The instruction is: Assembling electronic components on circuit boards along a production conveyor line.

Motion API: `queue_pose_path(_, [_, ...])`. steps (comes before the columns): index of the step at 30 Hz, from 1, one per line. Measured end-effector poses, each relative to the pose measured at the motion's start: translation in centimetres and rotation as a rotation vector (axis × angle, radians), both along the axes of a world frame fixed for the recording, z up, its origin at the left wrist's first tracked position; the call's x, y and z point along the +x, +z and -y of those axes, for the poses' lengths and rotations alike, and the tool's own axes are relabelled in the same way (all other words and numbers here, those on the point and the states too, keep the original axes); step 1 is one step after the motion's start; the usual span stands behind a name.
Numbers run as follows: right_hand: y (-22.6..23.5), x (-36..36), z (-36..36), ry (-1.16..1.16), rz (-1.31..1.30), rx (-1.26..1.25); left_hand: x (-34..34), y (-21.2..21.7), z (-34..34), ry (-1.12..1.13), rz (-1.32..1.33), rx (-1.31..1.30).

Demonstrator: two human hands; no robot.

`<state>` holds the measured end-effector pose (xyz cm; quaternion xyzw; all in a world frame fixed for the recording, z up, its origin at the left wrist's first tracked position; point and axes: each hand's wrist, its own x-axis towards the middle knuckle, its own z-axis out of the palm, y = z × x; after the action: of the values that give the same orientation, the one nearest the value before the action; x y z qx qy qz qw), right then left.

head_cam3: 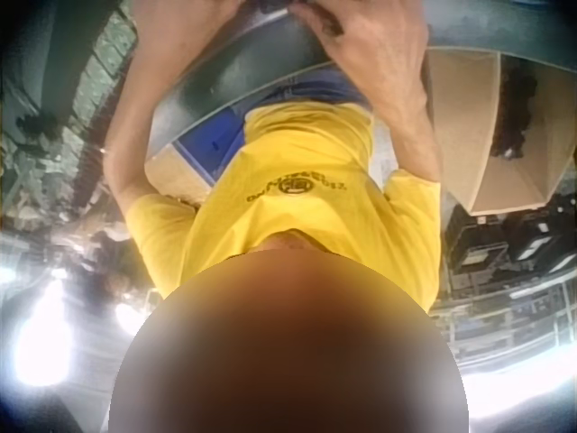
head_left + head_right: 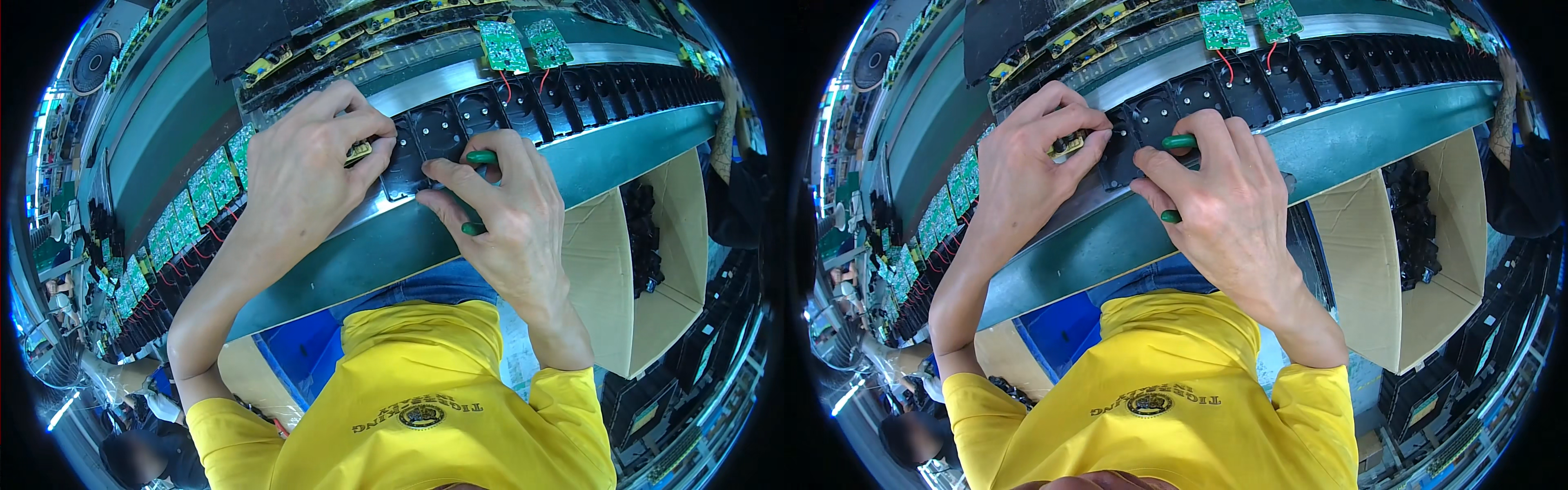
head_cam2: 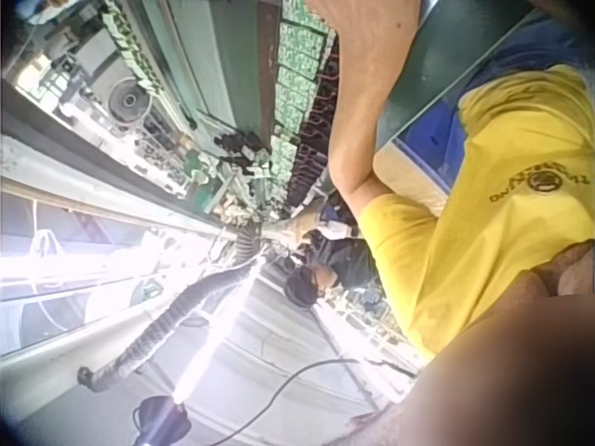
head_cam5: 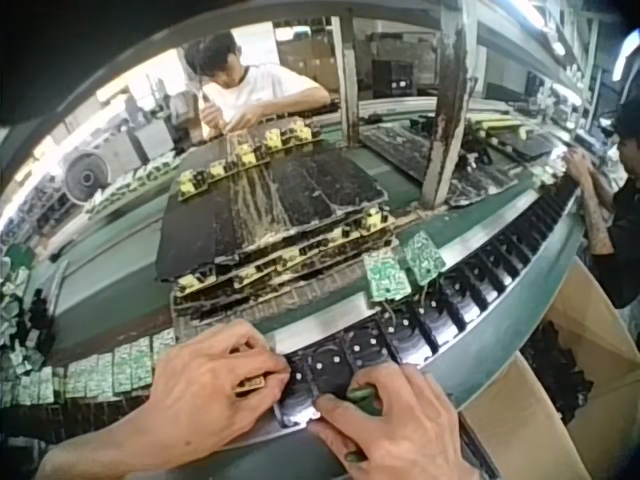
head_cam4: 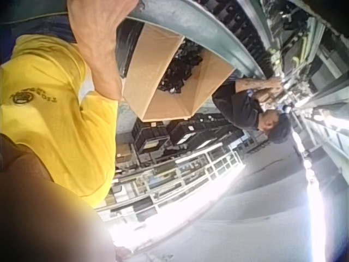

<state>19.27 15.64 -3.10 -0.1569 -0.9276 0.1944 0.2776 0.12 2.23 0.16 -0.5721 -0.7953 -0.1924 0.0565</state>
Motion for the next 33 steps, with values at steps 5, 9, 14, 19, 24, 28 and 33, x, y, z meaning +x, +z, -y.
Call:
queue_pose_path(5, [0.0,0.0,-0.1,0.005,0.003,0.0,0.0,-0.2,-0.3,-0.011,-0.013,-0.008])
queue_pose_path(9, [0.4,0.0,-0.3,0.021,-0.006,0.007,0.4,-0.2,-0.8,-0.054,-0.116,0.017])
queue_pose_path(14, [4.3,-1.9,-0.5,0.203,-0.22,-0.479,0.5,0.2,-0.3,-0.036,-0.145,-0.056])
queue_pose_path(19, [5.2,-6.4,-2.8,0.647,-0.603,-1.366,0.8,0.6,-0.1,0.005,-0.073,-0.094])
queue_pose_path(24, [3.3,-9.6,-1.1,0.391,-0.596,-1.184,1.0,0.7,0.0,0.028,-0.047,-0.126])
queue_pose_path(28, [2.4,-10.8,-0.8,0.342,-0.68,-1.261,0.7,0.6,0.0,0.007,-0.013,-0.146])
queue_pose_path(33, [1.6,-11.8,-1.6,0.43,-0.638,-1.305,0.6,0.5,-0.3,0.012,-0.028,-0.145])
